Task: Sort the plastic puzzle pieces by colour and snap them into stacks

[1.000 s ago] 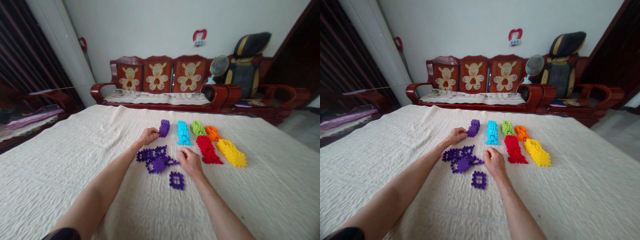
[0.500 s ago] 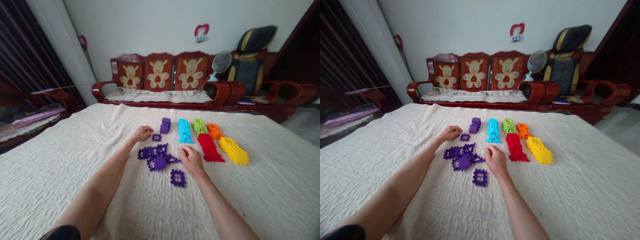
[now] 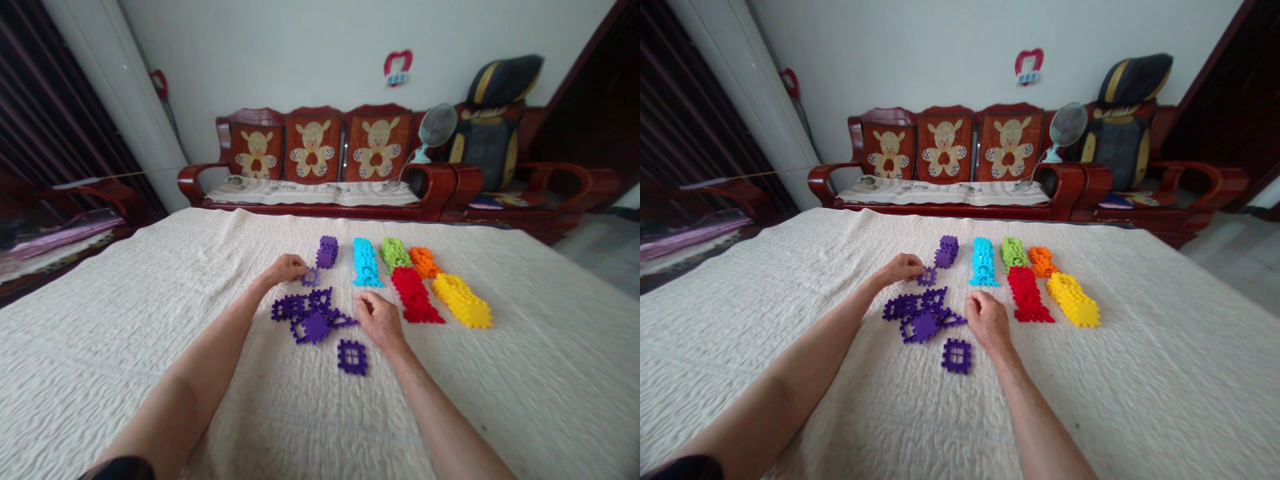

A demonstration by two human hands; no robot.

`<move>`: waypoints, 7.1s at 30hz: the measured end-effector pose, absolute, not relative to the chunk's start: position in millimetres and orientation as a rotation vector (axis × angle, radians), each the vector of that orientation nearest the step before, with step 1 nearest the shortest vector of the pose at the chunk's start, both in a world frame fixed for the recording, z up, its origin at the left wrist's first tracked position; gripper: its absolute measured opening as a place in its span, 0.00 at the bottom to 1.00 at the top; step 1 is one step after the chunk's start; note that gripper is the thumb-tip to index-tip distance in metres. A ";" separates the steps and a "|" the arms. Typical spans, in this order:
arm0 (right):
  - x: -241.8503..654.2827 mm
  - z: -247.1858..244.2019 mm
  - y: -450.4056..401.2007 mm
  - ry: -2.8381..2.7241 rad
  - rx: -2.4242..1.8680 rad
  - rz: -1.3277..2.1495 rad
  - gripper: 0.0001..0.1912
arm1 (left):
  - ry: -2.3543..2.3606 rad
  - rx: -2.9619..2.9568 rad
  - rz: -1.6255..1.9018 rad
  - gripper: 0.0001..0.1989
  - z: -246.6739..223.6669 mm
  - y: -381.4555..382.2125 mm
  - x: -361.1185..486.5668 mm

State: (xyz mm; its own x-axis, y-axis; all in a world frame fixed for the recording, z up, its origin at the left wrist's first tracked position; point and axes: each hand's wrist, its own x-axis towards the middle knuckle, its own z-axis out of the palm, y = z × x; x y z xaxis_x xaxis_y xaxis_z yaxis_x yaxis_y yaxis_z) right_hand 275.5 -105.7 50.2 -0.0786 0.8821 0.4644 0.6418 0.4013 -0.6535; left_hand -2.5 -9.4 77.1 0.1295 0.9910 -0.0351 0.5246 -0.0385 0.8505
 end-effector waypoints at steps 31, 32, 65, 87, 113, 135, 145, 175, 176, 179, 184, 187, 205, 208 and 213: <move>273.5 48.7 -107.1 -1.786 -1.330 0.344 0.13 | 1.688 1.682 1.141 0.21 53.4 16.6 23.4; 273.7 48.6 -107.1 -1.787 -1.331 0.346 0.13 | 1.702 1.716 1.113 0.20 55.0 15.9 24.4; 276.2 46.0 -101.6 -1.726 -1.326 0.417 0.15 | 1.409 2.246 0.592 0.05 89.3 -52.9 22.4; 276.4 46.0 -101.8 -1.754 -1.351 0.403 0.15 | 1.525 2.284 0.625 0.17 92.9 -39.9 -4.9; 273.8 48.6 -103.6 -1.756 -1.360 0.398 0.15 | 1.893 1.601 0.974 0.11 72.0 -9.0 40.6; 273.7 49.1 -104.1 -1.764 -1.369 0.390 0.14 | 1.760 1.476 1.046 0.05 69.9 -8.6 56.7; 273.7 50.7 -104.8 -1.751 -1.366 0.388 0.14 | 1.731 1.526 1.032 0.06 71.0 -7.6 49.9; 275.8 46.9 -101.4 -1.771 -1.374 0.390 0.16 | 1.325 1.726 0.470 0.08 109.7 -56.8 -28.5; 275.7 47.1 -101.6 -1.771 -1.376 0.390 0.16 | 1.308 1.664 0.539 0.09 107.4 -54.3 -26.7; 275.3 47.9 -102.0 -1.767 -1.381 0.395 0.16 | 1.312 1.551 0.661 0.10 98.7 -48.0 -21.1; 275.3 47.3 -101.2 -1.777 -1.375 0.382 0.16 | 1.330 1.545 0.711 0.13 83.2 -40.6 -19.3; 275.7 46.4 -100.7 -1.778 -1.375 0.372 0.16 | 1.296 1.548 0.756 0.14 76.7 -36.8 -20.2; 275.2 45.6 -101.0 -1.765 -1.370 0.389 0.16 | 1.513 2.243 0.722 0.17 93.0 -40.6 -28.4; 274.9 46.0 -101.0 -1.767 -1.376 0.394 0.16 | 1.807 2.104 0.672 0.13 95.8 -41.7 -21.8; 274.4 47.7 -101.9 -1.769 -1.394 0.397 0.16 | 1.983 2.027 0.378 0.12 91.2 -40.0 3.0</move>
State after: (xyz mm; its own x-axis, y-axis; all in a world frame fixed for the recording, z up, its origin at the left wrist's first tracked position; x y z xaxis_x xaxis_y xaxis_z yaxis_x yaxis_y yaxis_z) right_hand 274.4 -101.9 47.7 -0.0409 0.9119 0.4083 0.6502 0.3346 -0.6821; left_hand 3.0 -40.0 91.2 0.0239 0.9997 -0.0084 0.9265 -0.0190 0.3758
